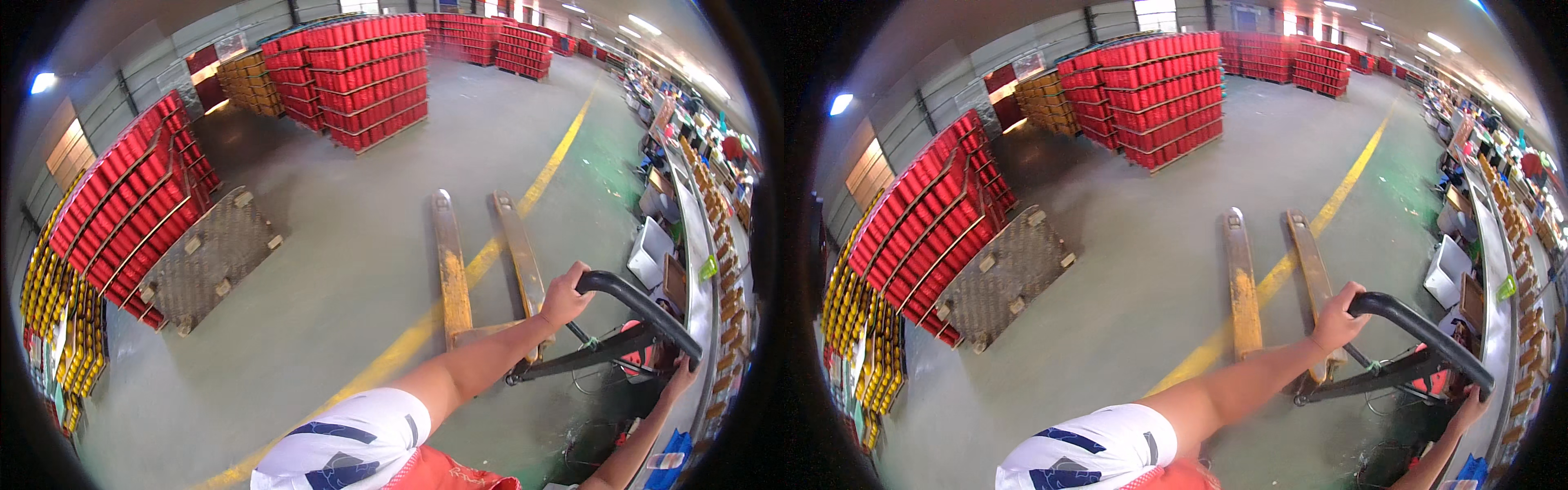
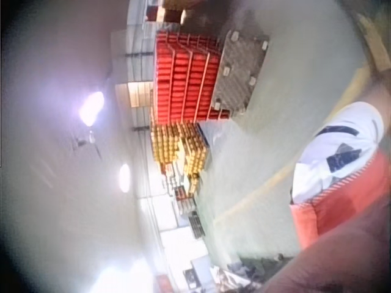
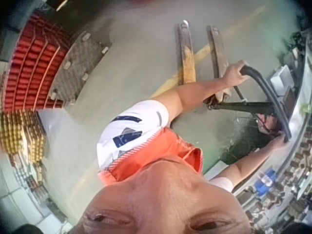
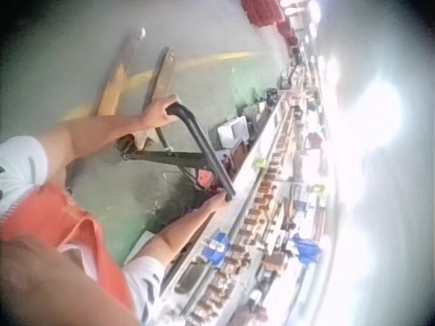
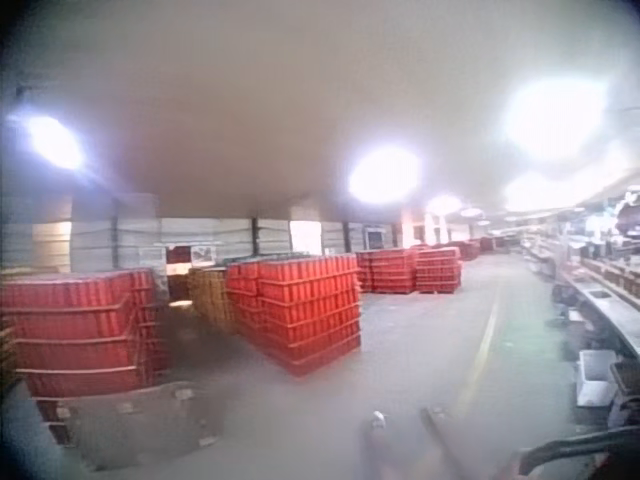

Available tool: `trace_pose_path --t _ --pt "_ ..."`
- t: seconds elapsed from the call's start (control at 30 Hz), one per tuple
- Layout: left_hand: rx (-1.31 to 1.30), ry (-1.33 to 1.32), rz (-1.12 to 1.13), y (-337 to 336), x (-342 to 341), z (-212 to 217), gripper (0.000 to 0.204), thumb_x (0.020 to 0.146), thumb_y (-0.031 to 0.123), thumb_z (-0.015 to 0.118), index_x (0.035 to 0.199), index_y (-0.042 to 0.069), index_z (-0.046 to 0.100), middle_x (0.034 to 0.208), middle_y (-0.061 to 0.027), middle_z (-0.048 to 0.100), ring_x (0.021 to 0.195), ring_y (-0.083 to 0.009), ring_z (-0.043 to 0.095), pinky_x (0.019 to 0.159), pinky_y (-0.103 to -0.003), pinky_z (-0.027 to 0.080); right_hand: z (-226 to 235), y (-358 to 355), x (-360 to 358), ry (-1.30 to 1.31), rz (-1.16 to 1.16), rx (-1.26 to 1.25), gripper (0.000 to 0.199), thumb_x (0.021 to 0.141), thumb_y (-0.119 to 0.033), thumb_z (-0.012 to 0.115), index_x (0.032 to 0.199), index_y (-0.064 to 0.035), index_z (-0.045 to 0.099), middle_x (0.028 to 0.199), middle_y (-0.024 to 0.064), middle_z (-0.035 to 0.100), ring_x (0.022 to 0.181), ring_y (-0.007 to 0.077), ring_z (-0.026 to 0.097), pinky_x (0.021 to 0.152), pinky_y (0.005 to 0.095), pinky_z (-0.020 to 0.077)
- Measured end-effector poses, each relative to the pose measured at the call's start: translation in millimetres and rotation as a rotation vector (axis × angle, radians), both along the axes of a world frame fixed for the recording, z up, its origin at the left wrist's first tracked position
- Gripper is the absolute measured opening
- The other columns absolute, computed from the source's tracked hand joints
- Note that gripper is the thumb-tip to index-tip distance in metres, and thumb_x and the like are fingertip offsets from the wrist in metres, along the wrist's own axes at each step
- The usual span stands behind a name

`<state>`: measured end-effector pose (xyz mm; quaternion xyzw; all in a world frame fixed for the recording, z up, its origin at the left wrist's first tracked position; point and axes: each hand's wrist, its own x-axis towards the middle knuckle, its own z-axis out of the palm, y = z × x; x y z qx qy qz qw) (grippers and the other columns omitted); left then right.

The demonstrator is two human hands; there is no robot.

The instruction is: The person operates a manual pallet jack to lift and move a pallet stacked with red cylindrical items through a warehouse aisle. They navigate between rows of similar pallets, reposition the load, and continue moving it toward another area.

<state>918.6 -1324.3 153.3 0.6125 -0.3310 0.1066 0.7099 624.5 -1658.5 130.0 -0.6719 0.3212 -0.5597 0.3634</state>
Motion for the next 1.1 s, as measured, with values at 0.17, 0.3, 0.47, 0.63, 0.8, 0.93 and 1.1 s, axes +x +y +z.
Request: trace_pose_path --t 0.17,0.3,0.47,0.63,0.8,0.93,1.1 --pt "-0.009 0.043 0.008 -109.1 95.9 -6.6 0.035 0.074 0.007 0.073 0.103 0.008 0.052 0.079 -0.0164 0.061 0.074 -0.0351 0.065 0.063 -0.038 0.05 -3.2 -142.4 123.0 0.067 0.0 -0.022 0.014 0.094 -0.017 0.061 0.084 -0.0077 0.057 0.068 -0.0015 0.054 0.064 0.0082 0.049 0.06 0.0255 0.0391" --pt "-0.005 0.06 -0.037 -186.3 165.1 -1.3 0.036 0.075 0.008 0.074 0.104 0.007 0.053 0.081 -0.0161 0.063 0.075 -0.0338 0.065 0.066 -0.037 0.05 -5.5 -266.2 221.9 0.044 0.088 0.049 0.009 0.093 -0.014 0.062 0.088 -0.0073 0.061 0.071 -0.0012 0.058 0.066 0.0084 0.055 0.062 0.025 0.0435" --pt "0.043 0.074 0.021 -282.9 268.5 -3.9 0.036 0.075 0.011 0.077 0.104 0.008 0.056 0.082 -0.0159 0.064 0.077 -0.0317 0.067 0.066 -0.037 0.051 -15.5 -402.2 369.4 0.092 0.189 0.03 0.005 0.093 -0.011 0.062 0.093 -0.006 0.062 0.07 -0.0016 0.058 0.061 0.0079 0.052 0.054 0.0248 0.0413" --pt "0.017 0.032 0.236 -366.6 417.1 -10.0 0.035 0.074 0.014 0.078 0.102 0.008 0.058 0.082 -0.0149 0.065 0.077 -0.0302 0.067 0.067 -0.037 0.052 -15.1 -474.6 565.6 0.001 0.296 -0.022 0.011 0.09 -0.006 0.06 0.1 -0.0053 0.058 0.069 -0.0015 0.052 0.059 0.0073 0.048 0.054 0.0243 0.0386" --pt "-0.116 0.016 0.536 -446.5 591.0 -23.0 0.034 0.072 0.005 0.076 0.102 0.006 0.061 0.084 -0.0097 0.067 0.077 -0.019 0.067 0.071 -0.032 0.052 12.1 -481.5 737.6 -0.03 0.37 -0.059 0.006 0.089 -0.004 0.06 0.094 -0.0056 0.058 0.064 -0.004 0.048 0.055 0.0045 0.045 0.049 0.0219 0.0354" --pt "-0.154 0.056 0.562 -489.9 697.8 -19.4 0.019 0.077 0.0 0.071 0.09 0.005 0.058 0.076 -0.004 0.061 0.071 -0.0099 0.059 0.066 -0.027 0.049 19.7 -514.9 845.2 -0.048 0.514 -0.019 0.009 0.088 0.0 0.061 0.095 -0.0047 0.057 0.064 -0.0037 0.048 0.053 0.004 0.046 0.048 0.0213 0.0354" --pt "-0.146 0.019 0.673 -570.4 802.6 -11.4 0.019 0.076 -0.002 0.07 0.089 0.005 0.058 0.075 -0.003 0.061 0.069 -0.0099 0.058 0.065 -0.027 0.048 15.1 -604.1 989.3 -0.137 0.641 0.021 0.011 0.086 0.004 0.056 0.094 -0.0036 0.056 0.067 -0.0025 0.05 0.056 0.0049 0.047 0.049 0.0212 0.037"
